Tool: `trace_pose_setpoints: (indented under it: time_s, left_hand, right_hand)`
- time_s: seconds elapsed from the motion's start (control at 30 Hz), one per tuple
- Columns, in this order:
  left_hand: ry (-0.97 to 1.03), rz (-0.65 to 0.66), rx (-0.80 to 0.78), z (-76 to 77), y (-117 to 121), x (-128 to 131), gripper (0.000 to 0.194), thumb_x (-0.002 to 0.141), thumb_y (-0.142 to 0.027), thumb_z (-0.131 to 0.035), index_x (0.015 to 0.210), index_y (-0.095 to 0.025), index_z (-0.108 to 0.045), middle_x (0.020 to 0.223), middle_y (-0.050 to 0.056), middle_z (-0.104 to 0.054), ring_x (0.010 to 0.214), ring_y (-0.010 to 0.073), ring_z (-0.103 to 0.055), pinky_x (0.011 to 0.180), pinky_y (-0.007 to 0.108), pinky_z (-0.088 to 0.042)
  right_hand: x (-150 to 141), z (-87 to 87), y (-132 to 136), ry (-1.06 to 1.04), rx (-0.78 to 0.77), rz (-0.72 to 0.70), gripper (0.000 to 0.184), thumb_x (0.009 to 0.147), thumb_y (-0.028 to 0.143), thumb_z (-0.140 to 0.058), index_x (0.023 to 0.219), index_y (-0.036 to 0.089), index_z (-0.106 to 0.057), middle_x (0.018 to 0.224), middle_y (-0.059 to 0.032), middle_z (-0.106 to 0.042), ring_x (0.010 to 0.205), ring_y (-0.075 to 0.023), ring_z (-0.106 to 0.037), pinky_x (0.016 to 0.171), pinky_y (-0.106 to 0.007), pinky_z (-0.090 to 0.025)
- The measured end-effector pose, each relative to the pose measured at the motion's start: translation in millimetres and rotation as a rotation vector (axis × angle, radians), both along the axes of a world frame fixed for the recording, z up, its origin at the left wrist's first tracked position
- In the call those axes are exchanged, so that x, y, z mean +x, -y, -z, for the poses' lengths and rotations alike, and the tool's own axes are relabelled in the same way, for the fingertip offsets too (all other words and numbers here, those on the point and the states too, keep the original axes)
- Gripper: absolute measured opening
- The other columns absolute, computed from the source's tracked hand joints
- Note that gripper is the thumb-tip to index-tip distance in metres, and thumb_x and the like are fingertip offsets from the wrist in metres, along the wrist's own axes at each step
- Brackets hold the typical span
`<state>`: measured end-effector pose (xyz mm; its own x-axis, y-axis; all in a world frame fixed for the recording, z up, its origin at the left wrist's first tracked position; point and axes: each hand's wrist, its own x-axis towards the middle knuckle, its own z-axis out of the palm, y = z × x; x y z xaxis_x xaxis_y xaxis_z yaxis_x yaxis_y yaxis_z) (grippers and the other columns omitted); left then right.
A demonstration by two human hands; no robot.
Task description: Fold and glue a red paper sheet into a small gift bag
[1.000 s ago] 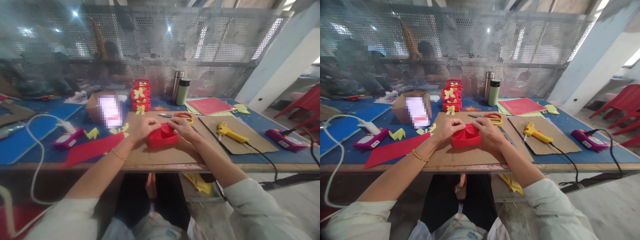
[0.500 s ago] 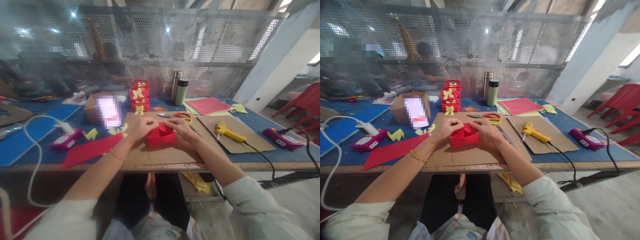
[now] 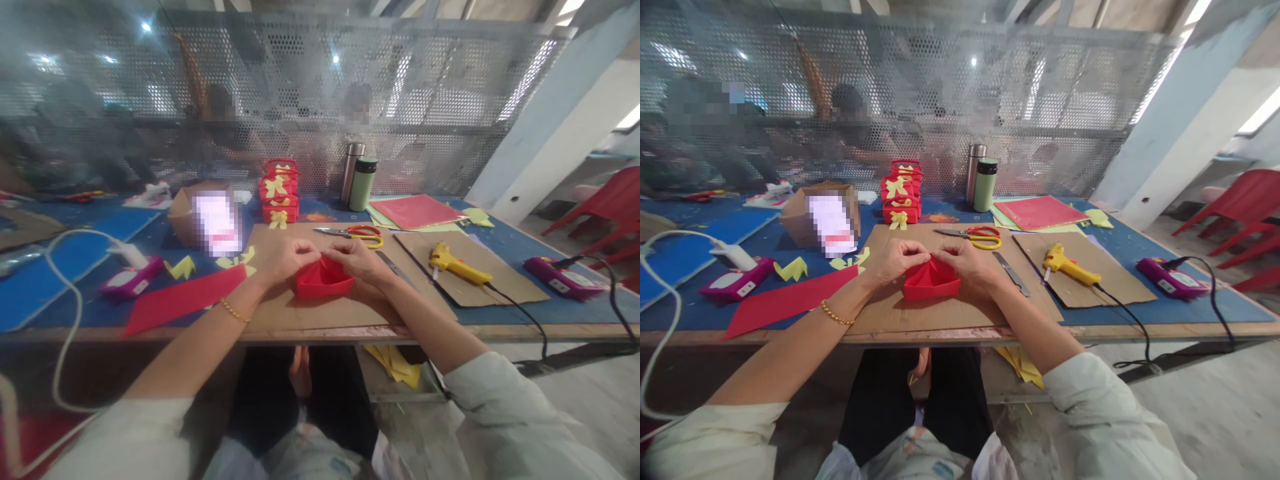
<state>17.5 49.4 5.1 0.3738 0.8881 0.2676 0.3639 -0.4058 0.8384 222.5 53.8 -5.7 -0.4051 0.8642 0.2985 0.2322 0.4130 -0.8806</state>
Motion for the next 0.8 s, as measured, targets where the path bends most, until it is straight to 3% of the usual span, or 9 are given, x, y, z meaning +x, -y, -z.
trace_pose_setpoints:
  time_s: [0.27, 0.47, 0.8]
  left_hand:
    - [0.051, 0.013, -0.020, -1.0, -0.3, 3.2, 0.023, 0.080, -0.037, -0.067, 0.070, -0.017, -0.072, 0.068, 0.001, -0.068, 0.061, 0.0114, -0.055, 0.056, 0.023, -0.043]
    - [0.045, -0.030, -0.011, 2.6, -3.5, -2.1, 0.025, 0.079, -0.040, -0.069, 0.072, -0.017, -0.073, 0.072, 0.002, -0.070, 0.063, 0.0121, -0.057, 0.061, 0.025, -0.046]
    - [-0.013, -0.041, 0.060, 5.3, -8.6, -3.5, 0.025, 0.081, -0.039, -0.066, 0.075, -0.016, -0.075, 0.075, 0.004, -0.072, 0.069, 0.0155, -0.060, 0.062, 0.026, -0.046]
  right_hand:
    - [2.5, 3.3, -6.5, -0.077, -0.050, 0.013, 0.053, 0.074, 0.067, -0.068, 0.057, 0.018, -0.054, 0.058, 0.0016, -0.048, 0.057, -0.0107, -0.040, 0.052, -0.026, -0.028]
    - [3.8, 6.9, -8.1, -0.190, -0.043, 0.069, 0.048, 0.072, 0.063, -0.071, 0.061, 0.019, -0.057, 0.060, 0.0007, -0.053, 0.059, -0.0118, -0.045, 0.055, -0.026, -0.034]
    - [4.7, 4.7, -14.7, 0.084, 0.173, 0.192, 0.041, 0.085, 0.054, -0.055, 0.062, 0.020, -0.053, 0.061, 0.0010, -0.051, 0.059, -0.0122, -0.043, 0.055, -0.027, -0.029]
